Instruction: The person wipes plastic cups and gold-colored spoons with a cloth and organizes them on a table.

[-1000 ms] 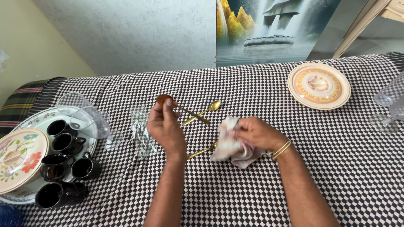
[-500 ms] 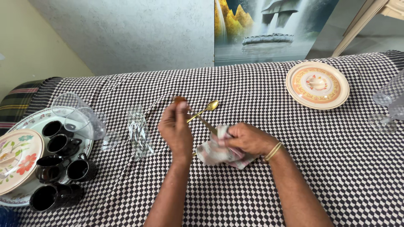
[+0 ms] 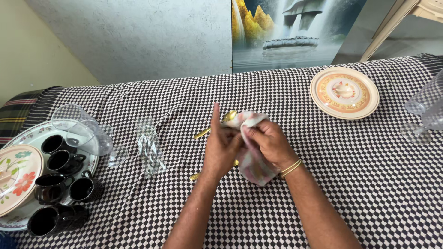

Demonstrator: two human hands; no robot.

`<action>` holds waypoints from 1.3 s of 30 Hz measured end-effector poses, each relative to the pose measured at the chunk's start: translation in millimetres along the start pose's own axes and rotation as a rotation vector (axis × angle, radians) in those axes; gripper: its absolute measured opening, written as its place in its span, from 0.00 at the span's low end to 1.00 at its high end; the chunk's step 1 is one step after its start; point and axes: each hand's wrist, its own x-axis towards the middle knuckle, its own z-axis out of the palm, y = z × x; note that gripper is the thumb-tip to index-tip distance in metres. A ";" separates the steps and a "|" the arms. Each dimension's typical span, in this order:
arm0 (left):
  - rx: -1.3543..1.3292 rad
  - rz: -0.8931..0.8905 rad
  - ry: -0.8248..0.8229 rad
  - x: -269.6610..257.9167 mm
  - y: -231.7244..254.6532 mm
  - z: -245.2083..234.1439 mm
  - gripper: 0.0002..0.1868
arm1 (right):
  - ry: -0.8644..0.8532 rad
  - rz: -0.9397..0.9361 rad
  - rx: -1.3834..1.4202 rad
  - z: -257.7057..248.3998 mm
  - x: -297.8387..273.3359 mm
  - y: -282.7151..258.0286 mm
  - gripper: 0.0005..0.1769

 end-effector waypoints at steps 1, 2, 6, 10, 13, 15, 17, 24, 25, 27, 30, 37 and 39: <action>-0.017 0.031 -0.043 -0.6 -1.6 3.2 0.54 | 0.071 -0.052 -0.033 1.1 1.5 -1.8 0.14; -0.020 0.061 -0.042 -2.5 -2.7 9.3 0.55 | 0.160 -0.043 -0.042 0.5 2.9 -4.0 0.13; -0.120 -0.022 -0.077 -13.0 -2.5 37.3 0.54 | 0.418 -0.178 -0.092 -6.5 4.0 -5.9 0.12; -0.326 -0.061 -0.110 -15.9 0.1 40.6 0.53 | 0.550 -0.250 -0.304 -11.5 2.9 -2.3 0.11; -0.034 -0.034 -0.085 -15.5 2.7 36.5 0.53 | 0.480 -0.309 -0.205 -14.9 3.7 -0.6 0.13; -0.009 -0.090 -0.116 -15.4 3.6 36.8 0.55 | 0.443 -0.334 -0.017 -15.2 6.0 3.8 0.12; -0.009 -0.097 -0.143 -15.2 3.0 38.5 0.57 | 0.453 -0.302 0.078 -17.0 8.6 9.7 0.10; 0.145 -0.176 -0.274 -23.7 18.6 50.2 0.53 | 0.582 -0.243 -0.355 -23.5 4.5 -5.1 0.09; 0.199 -0.226 -0.303 -24.5 22.0 49.8 0.52 | 0.601 -0.210 -0.476 -22.3 1.3 -9.1 0.09; 0.212 -0.236 -0.312 -25.5 25.2 48.1 0.50 | 0.599 -0.091 -0.432 -23.4 -1.4 -13.8 0.11; 0.155 -0.228 -0.269 -23.8 17.7 48.4 0.47 | 0.454 -0.067 -0.184 -35.9 6.0 -9.9 0.10; -0.009 -0.102 -0.035 -10.6 -12.7 38.0 0.36 | 0.244 0.107 -0.613 -66.7 -0.3 -11.1 0.10; 0.190 -0.177 -0.104 -6.0 -6.6 23.2 0.32 | 0.118 0.225 -0.677 -68.5 -2.3 -21.5 0.11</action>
